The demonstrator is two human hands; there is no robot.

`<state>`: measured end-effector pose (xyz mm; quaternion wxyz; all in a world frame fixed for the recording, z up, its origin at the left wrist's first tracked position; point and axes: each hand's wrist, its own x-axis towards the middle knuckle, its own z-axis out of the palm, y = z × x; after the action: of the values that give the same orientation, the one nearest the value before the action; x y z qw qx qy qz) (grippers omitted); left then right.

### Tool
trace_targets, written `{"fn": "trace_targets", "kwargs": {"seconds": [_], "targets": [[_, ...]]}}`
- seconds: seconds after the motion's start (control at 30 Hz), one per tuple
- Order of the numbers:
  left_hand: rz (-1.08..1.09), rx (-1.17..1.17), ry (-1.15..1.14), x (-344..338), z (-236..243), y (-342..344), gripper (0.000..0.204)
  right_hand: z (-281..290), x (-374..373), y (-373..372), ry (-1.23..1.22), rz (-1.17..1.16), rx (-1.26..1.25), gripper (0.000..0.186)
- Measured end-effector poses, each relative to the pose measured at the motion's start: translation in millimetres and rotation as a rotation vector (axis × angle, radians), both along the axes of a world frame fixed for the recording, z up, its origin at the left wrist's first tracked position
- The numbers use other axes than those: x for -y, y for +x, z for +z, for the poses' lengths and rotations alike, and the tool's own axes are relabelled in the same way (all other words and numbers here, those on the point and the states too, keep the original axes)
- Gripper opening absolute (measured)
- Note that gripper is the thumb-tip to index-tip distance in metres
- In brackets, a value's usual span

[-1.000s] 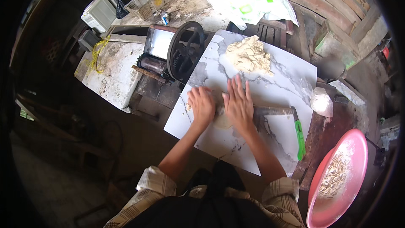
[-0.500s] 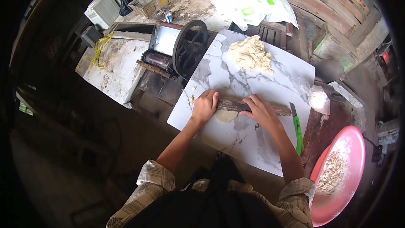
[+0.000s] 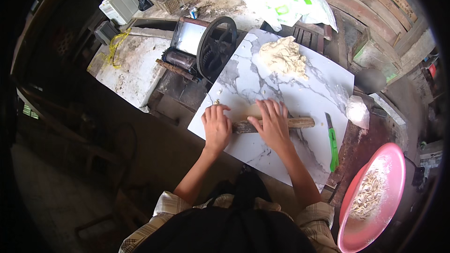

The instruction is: The person prepares dough by using a small manual roller to flatten dough pieces, rolling a larger dough portion with a wooden pin on a marble-topped table, and cutting the rolled dough into squares with a small knife.

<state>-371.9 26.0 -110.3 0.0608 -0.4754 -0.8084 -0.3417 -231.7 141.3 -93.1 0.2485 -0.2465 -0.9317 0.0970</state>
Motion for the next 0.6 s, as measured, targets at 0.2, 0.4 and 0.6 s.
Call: {"fn": "trace_targets", "kwargs": {"seconds": [0.2,0.4,0.6], "targets": [[0.089,-0.052,-0.047,-38.6,-6.7,-4.7,0.032,-15.0,-5.4,-28.8,0.217,-0.238,0.102,0.055],[0.145,-0.136,-0.016,-88.3,-0.1,-43.6,0.033,-14.4,-57.5,-66.7,0.247,-0.342,0.014,0.053],[0.118,0.012,-0.064,-53.6,-14.8,-19.7,0.032,-12.6,-24.7,-46.4,0.16,-0.286,0.076,0.058]]}}
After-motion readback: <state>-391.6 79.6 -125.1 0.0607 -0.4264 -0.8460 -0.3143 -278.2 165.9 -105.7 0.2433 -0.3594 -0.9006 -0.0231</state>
